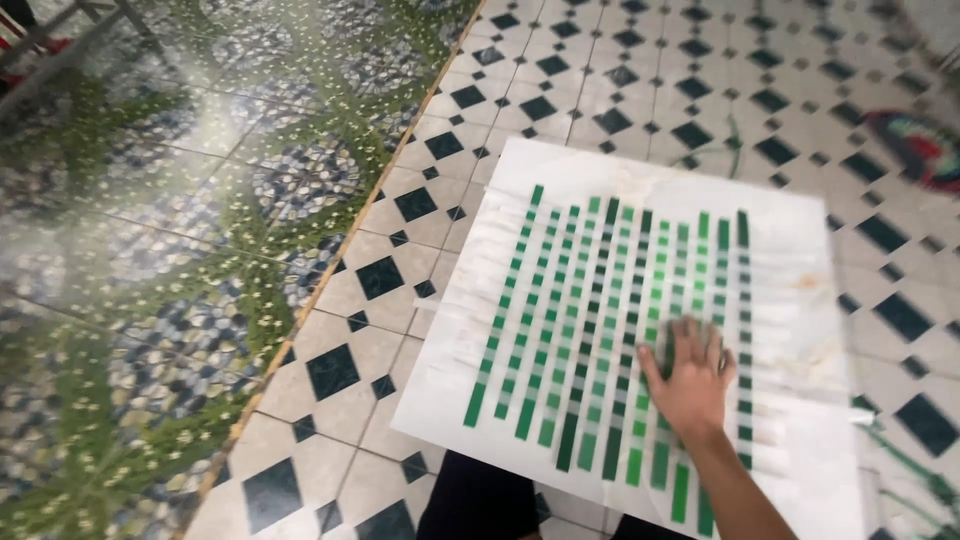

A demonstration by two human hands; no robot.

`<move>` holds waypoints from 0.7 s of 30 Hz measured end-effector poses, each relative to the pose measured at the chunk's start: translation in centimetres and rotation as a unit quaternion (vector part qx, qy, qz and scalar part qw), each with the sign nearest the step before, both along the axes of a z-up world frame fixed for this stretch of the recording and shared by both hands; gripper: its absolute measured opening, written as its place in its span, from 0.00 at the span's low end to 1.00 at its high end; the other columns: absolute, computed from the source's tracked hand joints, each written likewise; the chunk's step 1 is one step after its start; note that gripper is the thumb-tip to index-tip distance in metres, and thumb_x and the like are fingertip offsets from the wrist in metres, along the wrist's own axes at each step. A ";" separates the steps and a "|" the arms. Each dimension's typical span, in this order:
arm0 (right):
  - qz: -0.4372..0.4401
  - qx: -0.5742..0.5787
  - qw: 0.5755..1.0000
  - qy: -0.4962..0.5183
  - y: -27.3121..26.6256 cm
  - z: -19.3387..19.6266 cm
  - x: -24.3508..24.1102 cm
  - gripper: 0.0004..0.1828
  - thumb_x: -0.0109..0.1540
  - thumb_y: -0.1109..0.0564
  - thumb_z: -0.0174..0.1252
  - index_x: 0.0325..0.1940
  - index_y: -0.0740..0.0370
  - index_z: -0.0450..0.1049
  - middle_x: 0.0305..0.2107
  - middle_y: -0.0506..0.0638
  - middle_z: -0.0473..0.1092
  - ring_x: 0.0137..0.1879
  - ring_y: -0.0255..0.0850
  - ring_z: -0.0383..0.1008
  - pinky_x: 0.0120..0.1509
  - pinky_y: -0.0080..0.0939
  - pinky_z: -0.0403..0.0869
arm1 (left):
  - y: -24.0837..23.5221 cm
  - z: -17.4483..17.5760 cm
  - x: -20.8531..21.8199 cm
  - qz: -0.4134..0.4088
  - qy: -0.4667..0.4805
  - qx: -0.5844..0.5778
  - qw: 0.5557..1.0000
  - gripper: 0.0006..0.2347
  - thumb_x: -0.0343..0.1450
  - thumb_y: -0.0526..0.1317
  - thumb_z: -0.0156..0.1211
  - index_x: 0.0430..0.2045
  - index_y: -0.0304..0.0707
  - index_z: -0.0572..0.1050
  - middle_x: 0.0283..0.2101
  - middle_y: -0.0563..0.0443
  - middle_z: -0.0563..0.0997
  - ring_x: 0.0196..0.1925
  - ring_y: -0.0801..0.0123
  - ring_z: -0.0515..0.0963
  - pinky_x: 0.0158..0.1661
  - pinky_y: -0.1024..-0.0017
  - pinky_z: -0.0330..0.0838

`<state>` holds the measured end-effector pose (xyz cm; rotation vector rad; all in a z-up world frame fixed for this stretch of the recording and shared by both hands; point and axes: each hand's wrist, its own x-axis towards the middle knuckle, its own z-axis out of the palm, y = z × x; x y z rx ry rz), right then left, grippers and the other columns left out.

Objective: The person weaves green and white plastic straps into a mat on a white board. They interlace the straps by hand, pressing them flat and adjusting alignment to form a tight grid pattern.

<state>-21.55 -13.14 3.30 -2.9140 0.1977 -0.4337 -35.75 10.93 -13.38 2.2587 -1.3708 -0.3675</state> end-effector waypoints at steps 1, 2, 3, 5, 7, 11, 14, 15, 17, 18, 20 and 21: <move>0.000 -0.006 1.000 -0.002 0.1 1.1 -0.5 0.40 0.63 0.28 0.36 0.68 0.58 0.61 0.68 0.56 0.56 0.76 0.58 0.46 0.73 0.66 0.45 | -0.6 0.3 0.0 0.000 -0.002 -0.006 1.000 0.07 0.69 0.32 0.56 0.35 0.24 0.77 0.32 0.34 0.77 0.30 0.45 0.77 0.27 0.53 0.72; -0.006 0.001 0.999 0.040 0.3 2.3 -1.0 0.39 0.62 0.29 0.37 0.68 0.55 0.60 0.69 0.53 0.54 0.76 0.53 0.46 0.72 0.67 0.47 | -1.3 0.6 0.0 0.001 0.009 -0.010 1.000 0.07 0.69 0.32 0.54 0.35 0.24 0.77 0.33 0.34 0.76 0.30 0.45 0.76 0.26 0.52 0.72; -0.011 0.010 0.997 0.082 0.6 3.2 -1.4 0.38 0.61 0.29 0.38 0.68 0.53 0.60 0.70 0.50 0.52 0.76 0.49 0.46 0.71 0.68 0.49 | -1.7 0.8 -0.1 0.004 0.019 -0.011 1.000 0.07 0.70 0.31 0.53 0.35 0.24 0.76 0.34 0.34 0.76 0.31 0.45 0.76 0.26 0.52 0.72; -0.014 0.028 0.996 0.089 0.2 2.6 -2.8 0.35 0.61 0.31 0.41 0.65 0.51 0.63 0.71 0.50 0.51 0.76 0.51 0.46 0.70 0.70 0.48 | -2.1 1.4 -0.3 0.008 0.030 -0.015 0.999 0.08 0.70 0.31 0.51 0.35 0.24 0.76 0.35 0.33 0.75 0.32 0.44 0.76 0.26 0.52 0.71; -0.018 0.048 0.994 0.098 0.6 2.8 -4.6 0.32 0.60 0.33 0.45 0.62 0.50 0.66 0.71 0.49 0.51 0.76 0.53 0.45 0.70 0.71 0.47 | -2.1 2.0 -0.8 0.009 0.042 -0.016 0.999 0.08 0.71 0.31 0.50 0.35 0.23 0.76 0.36 0.33 0.75 0.32 0.44 0.76 0.25 0.51 0.71; -0.071 0.107 0.972 0.199 3.1 3.6 -7.4 0.40 0.59 0.28 0.37 0.70 0.47 0.53 0.74 0.48 0.39 0.78 0.52 0.33 0.74 0.67 0.38 | -0.5 2.9 -3.0 0.007 0.084 -0.003 0.996 0.09 0.73 0.31 0.46 0.35 0.23 0.75 0.39 0.33 0.74 0.34 0.43 0.75 0.24 0.50 0.71; -0.071 0.126 0.964 0.223 3.8 3.8 -8.9 0.43 0.58 0.26 0.32 0.74 0.45 0.45 0.74 0.48 0.33 0.79 0.49 0.27 0.76 0.63 0.32 | 0.9 2.9 -7.6 -0.012 0.139 0.018 0.990 0.10 0.74 0.31 0.43 0.35 0.22 0.75 0.41 0.33 0.73 0.36 0.43 0.75 0.23 0.49 0.71; -0.057 0.134 0.968 0.205 3.7 4.1 -8.6 0.44 0.58 0.26 0.32 0.74 0.46 0.43 0.74 0.48 0.31 0.79 0.49 0.25 0.75 0.63 0.31 | 1.2 2.9 -8.3 -0.020 0.156 0.028 0.987 0.11 0.75 0.31 0.42 0.35 0.22 0.75 0.42 0.33 0.72 0.37 0.42 0.74 0.23 0.49 0.71; -0.053 0.132 0.969 0.203 3.7 3.8 -9.1 0.44 0.59 0.27 0.31 0.75 0.47 0.41 0.74 0.49 0.30 0.78 0.49 0.23 0.75 0.61 0.30 | 2.2 2.8 -9.4 -0.040 0.095 0.050 0.993 0.10 0.74 0.31 0.45 0.36 0.24 0.77 0.40 0.32 0.74 0.38 0.40 0.73 0.27 0.50 0.71; -0.042 0.124 0.972 0.196 3.6 3.5 -9.1 0.43 0.61 0.28 0.30 0.75 0.48 0.39 0.74 0.50 0.29 0.78 0.50 0.22 0.75 0.60 0.29 | 2.5 2.7 -9.8 -0.052 0.029 0.066 0.996 0.10 0.72 0.31 0.48 0.37 0.26 0.79 0.38 0.31 0.76 0.39 0.39 0.72 0.32 0.51 0.71; -0.047 0.112 0.976 0.180 3.7 3.2 -9.1 0.42 0.62 0.29 0.29 0.75 0.51 0.41 0.74 0.52 0.30 0.78 0.51 0.24 0.75 0.61 0.31 | 3.4 5.4 -9.4 -0.086 0.090 0.107 0.986 0.11 0.74 0.33 0.47 0.42 0.29 0.78 0.43 0.34 0.76 0.44 0.43 0.70 0.38 0.54 0.68; -0.043 0.096 0.981 0.160 3.8 3.0 -9.0 0.41 0.63 0.30 0.29 0.75 0.54 0.42 0.74 0.54 0.32 0.78 0.53 0.26 0.75 0.63 0.32 | 3.8 6.7 -9.2 -0.110 0.144 0.145 0.973 0.12 0.75 0.35 0.46 0.47 0.31 0.77 0.47 0.37 0.76 0.49 0.47 0.67 0.43 0.56 0.64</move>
